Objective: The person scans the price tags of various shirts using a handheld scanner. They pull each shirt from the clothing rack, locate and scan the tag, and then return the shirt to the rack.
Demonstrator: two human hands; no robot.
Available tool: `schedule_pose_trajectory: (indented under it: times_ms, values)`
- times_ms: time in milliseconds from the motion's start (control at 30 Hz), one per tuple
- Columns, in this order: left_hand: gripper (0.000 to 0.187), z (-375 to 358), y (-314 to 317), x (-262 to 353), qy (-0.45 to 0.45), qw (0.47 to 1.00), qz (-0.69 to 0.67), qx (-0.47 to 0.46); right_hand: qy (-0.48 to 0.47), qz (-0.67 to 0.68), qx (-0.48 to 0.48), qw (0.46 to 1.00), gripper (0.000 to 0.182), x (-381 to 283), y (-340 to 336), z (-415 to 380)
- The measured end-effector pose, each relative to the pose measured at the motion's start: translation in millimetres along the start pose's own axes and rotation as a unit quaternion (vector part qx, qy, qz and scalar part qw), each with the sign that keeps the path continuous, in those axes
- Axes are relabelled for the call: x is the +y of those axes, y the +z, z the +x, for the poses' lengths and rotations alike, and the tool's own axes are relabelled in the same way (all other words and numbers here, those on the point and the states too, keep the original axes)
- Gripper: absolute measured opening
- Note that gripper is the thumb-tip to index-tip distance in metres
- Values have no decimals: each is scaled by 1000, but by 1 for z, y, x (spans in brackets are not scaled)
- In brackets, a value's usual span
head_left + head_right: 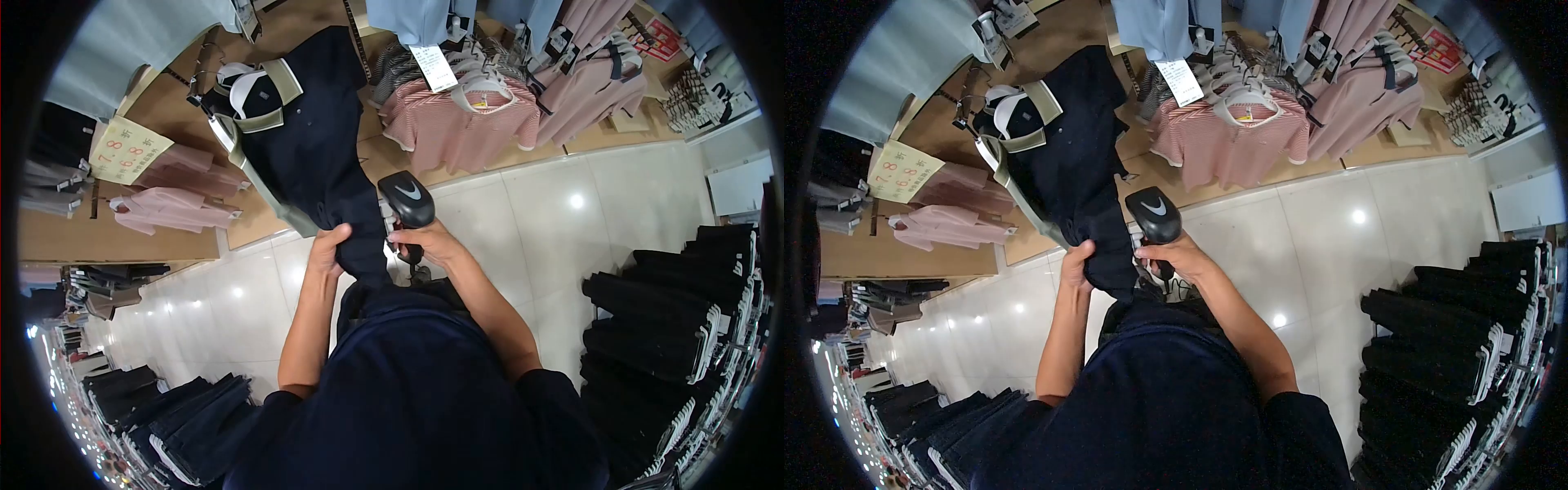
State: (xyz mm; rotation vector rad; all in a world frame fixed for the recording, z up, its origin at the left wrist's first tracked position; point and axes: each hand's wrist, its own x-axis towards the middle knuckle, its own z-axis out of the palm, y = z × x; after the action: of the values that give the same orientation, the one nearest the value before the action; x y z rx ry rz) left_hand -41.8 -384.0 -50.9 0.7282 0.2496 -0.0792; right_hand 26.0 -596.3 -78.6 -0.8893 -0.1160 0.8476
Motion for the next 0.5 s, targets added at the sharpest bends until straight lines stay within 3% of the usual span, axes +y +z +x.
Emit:
schedule_pose_trajectory:
  times_ms: [100, 333, 500]
  values:
    - [50, 1, 12, 8, -20, 990, 129, 50, -17, 44, 4, 999, 27, -4, 6, 1]
    - [43, 10, -4, -6, 53, 970, 222, 88, -28, 54, 42, 997, 22, -8, 11, 8]
    - [42, 12, -18, 3, -91, 963, 231, 103, -14, -40, 91, 995, 18, -12, 8, 11]
